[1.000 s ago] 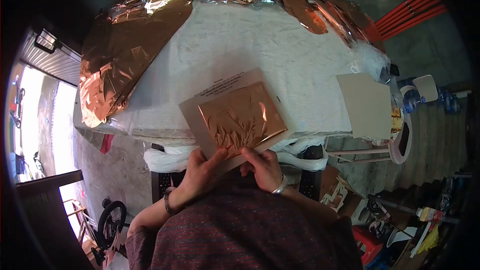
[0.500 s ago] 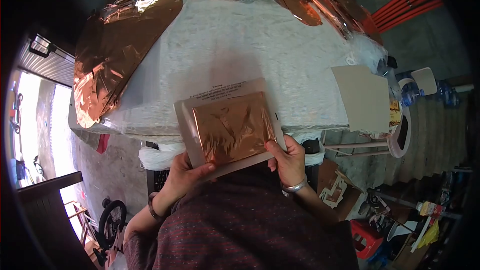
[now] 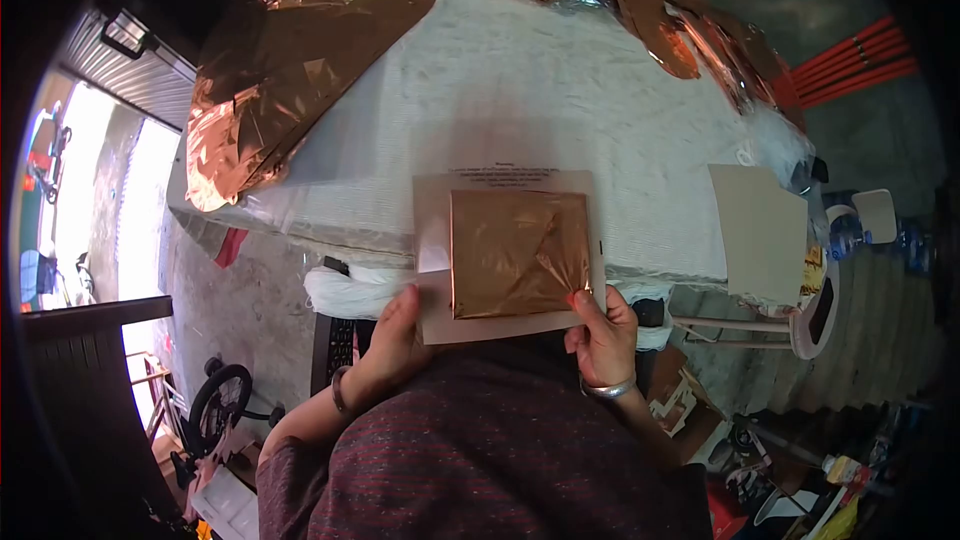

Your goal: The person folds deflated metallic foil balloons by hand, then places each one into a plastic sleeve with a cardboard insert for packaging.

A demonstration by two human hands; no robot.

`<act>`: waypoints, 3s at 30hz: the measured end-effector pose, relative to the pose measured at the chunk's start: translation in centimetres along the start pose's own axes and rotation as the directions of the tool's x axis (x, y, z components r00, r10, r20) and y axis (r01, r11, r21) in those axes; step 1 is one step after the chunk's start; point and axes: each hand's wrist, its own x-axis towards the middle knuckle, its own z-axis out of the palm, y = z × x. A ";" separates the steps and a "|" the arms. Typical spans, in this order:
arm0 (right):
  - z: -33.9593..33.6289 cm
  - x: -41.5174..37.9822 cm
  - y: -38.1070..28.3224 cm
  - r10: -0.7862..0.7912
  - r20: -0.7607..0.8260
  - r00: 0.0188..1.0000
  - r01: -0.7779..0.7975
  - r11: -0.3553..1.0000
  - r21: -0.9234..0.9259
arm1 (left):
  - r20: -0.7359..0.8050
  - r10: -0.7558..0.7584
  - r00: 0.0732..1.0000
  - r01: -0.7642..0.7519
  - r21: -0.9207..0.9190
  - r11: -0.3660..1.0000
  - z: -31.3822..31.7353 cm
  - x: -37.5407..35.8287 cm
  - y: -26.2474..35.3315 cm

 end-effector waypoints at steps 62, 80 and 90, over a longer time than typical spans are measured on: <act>-9.5 2.8 8.9 -0.184 0.467 0.865 0.359 0.878 -0.318 | 0.430 -0.202 0.880 -0.303 0.835 0.460 1.2 3.1 4.3; -3.9 3.5 1.9 0.154 0.285 0.946 -0.076 0.961 -0.265 | -0.050 0.094 0.994 -0.048 0.575 0.817 -1.2 0.8 4.5; -3.3 3.1 -1.4 0.241 0.457 0.856 -0.005 0.888 -0.459 | 0.213 -0.301 0.929 0.109 0.621 0.776 -1.6 0.7 7.9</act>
